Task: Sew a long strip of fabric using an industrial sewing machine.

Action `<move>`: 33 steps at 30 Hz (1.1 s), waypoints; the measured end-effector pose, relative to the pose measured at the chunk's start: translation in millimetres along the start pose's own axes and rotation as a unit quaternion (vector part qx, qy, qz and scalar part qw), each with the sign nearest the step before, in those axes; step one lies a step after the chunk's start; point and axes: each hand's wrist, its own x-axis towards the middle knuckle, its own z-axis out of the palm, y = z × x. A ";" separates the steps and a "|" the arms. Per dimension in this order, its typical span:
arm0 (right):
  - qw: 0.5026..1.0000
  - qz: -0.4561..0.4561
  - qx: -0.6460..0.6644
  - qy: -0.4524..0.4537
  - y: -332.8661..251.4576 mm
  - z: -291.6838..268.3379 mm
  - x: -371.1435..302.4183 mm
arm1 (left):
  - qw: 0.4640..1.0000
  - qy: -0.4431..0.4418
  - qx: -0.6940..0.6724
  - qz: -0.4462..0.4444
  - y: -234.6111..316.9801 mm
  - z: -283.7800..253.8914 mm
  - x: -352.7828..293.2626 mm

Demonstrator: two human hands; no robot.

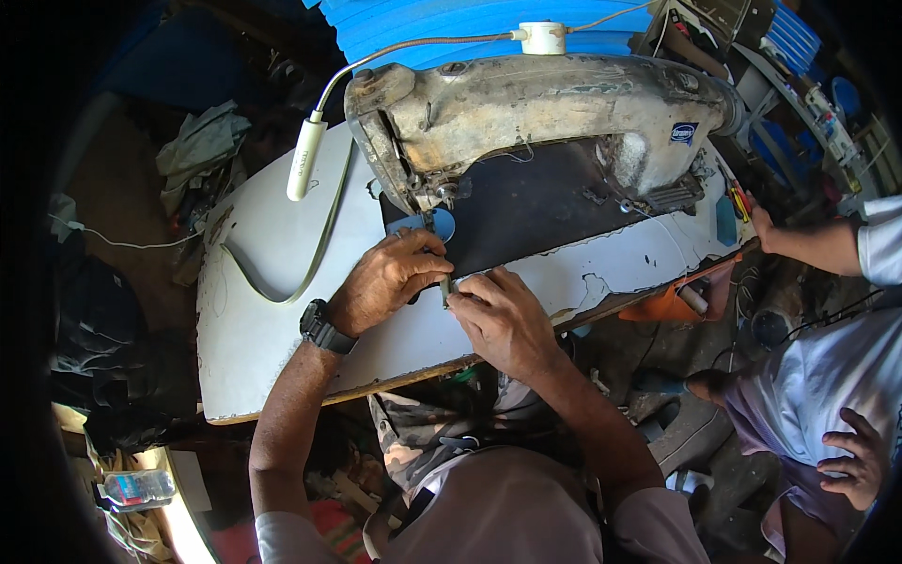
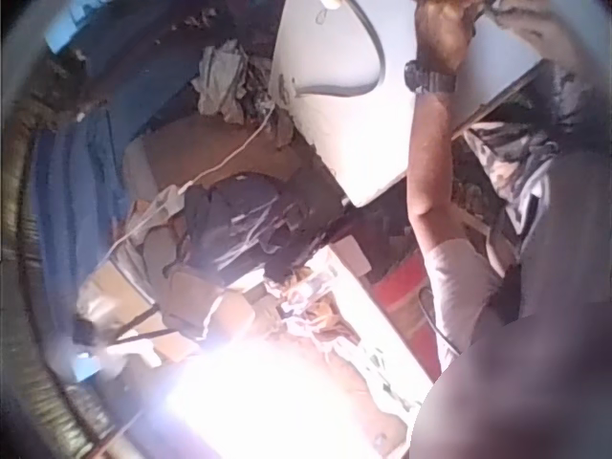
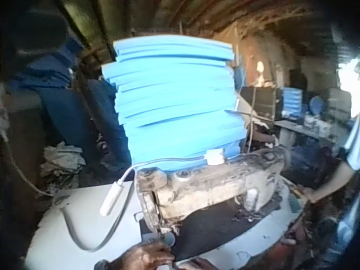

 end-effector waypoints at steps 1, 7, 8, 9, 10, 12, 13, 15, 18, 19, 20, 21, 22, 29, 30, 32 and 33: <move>1.000 0.002 0.006 0.007 -0.4 0.4 0.5 | 1.000 0.005 -0.018 -0.009 -1.2 1.6 -0.4; 1.000 0.008 0.016 -0.006 -0.4 -4.3 4.3 | 0.999 0.024 -0.033 -0.034 2.6 3.7 -1.7; 0.999 -0.007 0.002 -0.036 1.3 -7.0 5.6 | 0.999 0.017 -0.029 -0.041 4.0 2.3 -0.9; 0.999 -0.009 0.002 -0.037 4.6 -7.3 5.6 | 0.999 0.018 -0.029 -0.042 5.7 0.7 0.7; 0.998 -0.031 -0.015 -0.046 8.6 -6.2 4.9 | 0.999 0.014 -0.020 -0.036 7.6 -0.7 2.5; 0.996 -0.055 -0.032 -0.057 9.4 -6.6 6.8 | 0.999 0.011 -0.010 -0.030 8.9 -1.1 3.8; 0.998 -0.037 -0.022 -0.050 7.1 -9.0 9.2 | 0.999 0.013 -0.009 -0.030 8.7 -0.6 3.8; 1.000 0.000 -0.008 -0.028 7.6 -8.3 8.9 | 0.999 0.017 -0.007 -0.031 8.4 1.5 2.7; 0.999 -0.035 -0.013 -0.011 11.5 -5.1 5.6 | 0.997 0.050 -0.046 -0.033 12.7 9.1 -4.2; 0.998 -0.043 -0.030 -0.024 11.3 -5.5 5.4 | 0.994 0.080 -0.055 -0.053 16.4 12.4 -7.4; 0.998 -0.040 -0.030 -0.025 11.3 -6.0 6.2 | 0.989 0.110 -0.065 -0.073 19.6 15.2 -10.6; 0.998 -0.051 -0.030 -0.034 11.6 -6.6 8.3 | 0.988 0.124 -0.069 -0.065 20.5 15.5 -14.2; 0.997 -0.062 -0.030 -0.044 11.7 -6.9 8.6 | 0.988 0.121 -0.070 -0.065 24.0 16.0 -18.4; 0.992 -0.078 -0.046 -0.086 9.3 -15.0 3.6 | 0.989 0.108 -0.052 -0.089 48.4 15.7 -40.1; 0.992 -0.077 -0.045 -0.086 9.0 -15.4 1.1 | 0.989 0.107 -0.053 -0.089 51.9 14.4 -41.4; 0.994 -0.070 -0.024 -0.085 9.1 -16.1 -3.8 | 0.994 0.105 -0.002 -0.041 57.6 14.0 -43.1; 0.994 -0.070 -0.024 -0.085 8.1 -16.8 -5.0 | 0.995 0.093 0.005 -0.041 58.8 16.2 -44.9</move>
